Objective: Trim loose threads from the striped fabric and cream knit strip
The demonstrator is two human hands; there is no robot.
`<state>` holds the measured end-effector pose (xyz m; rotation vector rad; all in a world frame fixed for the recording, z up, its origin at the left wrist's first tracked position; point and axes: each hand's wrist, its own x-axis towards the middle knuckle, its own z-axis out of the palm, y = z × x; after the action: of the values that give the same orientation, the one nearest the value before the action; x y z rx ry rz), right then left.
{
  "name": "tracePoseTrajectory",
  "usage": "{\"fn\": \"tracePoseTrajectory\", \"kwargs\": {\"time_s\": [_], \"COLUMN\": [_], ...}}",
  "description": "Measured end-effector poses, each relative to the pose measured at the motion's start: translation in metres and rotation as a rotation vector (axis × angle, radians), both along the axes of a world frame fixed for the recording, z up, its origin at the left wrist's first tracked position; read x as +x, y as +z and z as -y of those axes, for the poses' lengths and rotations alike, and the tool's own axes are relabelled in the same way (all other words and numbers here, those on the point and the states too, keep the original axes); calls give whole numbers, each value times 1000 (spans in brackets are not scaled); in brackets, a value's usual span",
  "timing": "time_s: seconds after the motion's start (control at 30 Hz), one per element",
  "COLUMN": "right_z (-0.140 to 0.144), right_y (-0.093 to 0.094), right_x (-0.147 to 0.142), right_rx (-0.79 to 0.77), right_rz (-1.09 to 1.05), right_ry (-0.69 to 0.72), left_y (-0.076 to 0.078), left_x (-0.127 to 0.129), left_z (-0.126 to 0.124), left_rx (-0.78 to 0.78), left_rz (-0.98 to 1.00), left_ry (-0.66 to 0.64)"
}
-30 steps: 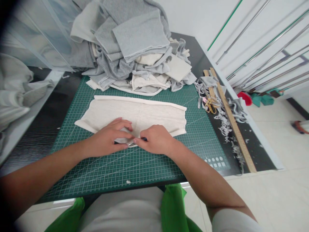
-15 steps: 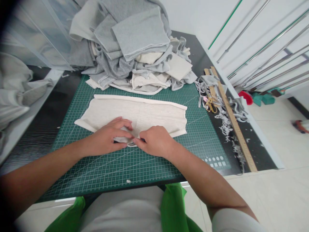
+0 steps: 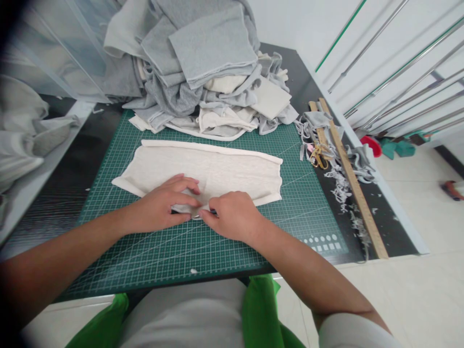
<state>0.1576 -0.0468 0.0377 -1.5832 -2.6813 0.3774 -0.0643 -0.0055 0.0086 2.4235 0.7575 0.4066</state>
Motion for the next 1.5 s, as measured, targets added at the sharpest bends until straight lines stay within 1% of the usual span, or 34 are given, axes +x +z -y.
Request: {"fn": "tracePoseTrajectory", "kwargs": {"time_s": [0.13, 0.3, 0.53, 0.83, 1.17, 1.37, 1.5], "right_z": [0, 0, 0, 2, 2, 3, 2], "right_y": [0, -1, -2, -5, -8, -8, -7], "right_x": [-1, -1, -2, -7, -7, -6, -6], "right_rx": [-32, -31, -18, 26, 28, 27, 21], "right_rz": [-16, -27, -52, -42, -44, -59, -65], "right_ry": [-44, -66, -85, -87, -100, -100, -105], "left_y": [1, 1, 1, 1, 3, 0, -3], "left_x": [0, -2, -2, -2, -4, -7, -6], "left_z": [0, 0, -2, -2, -3, -6, -7], "left_rx": [-1, -28, -14, -10, -38, -90, -77], "left_rz": [2, -6, 45, 47, 28, 81, 95], "left_ry": [-7, 1, -37, -27, -35, -15, -22]}}
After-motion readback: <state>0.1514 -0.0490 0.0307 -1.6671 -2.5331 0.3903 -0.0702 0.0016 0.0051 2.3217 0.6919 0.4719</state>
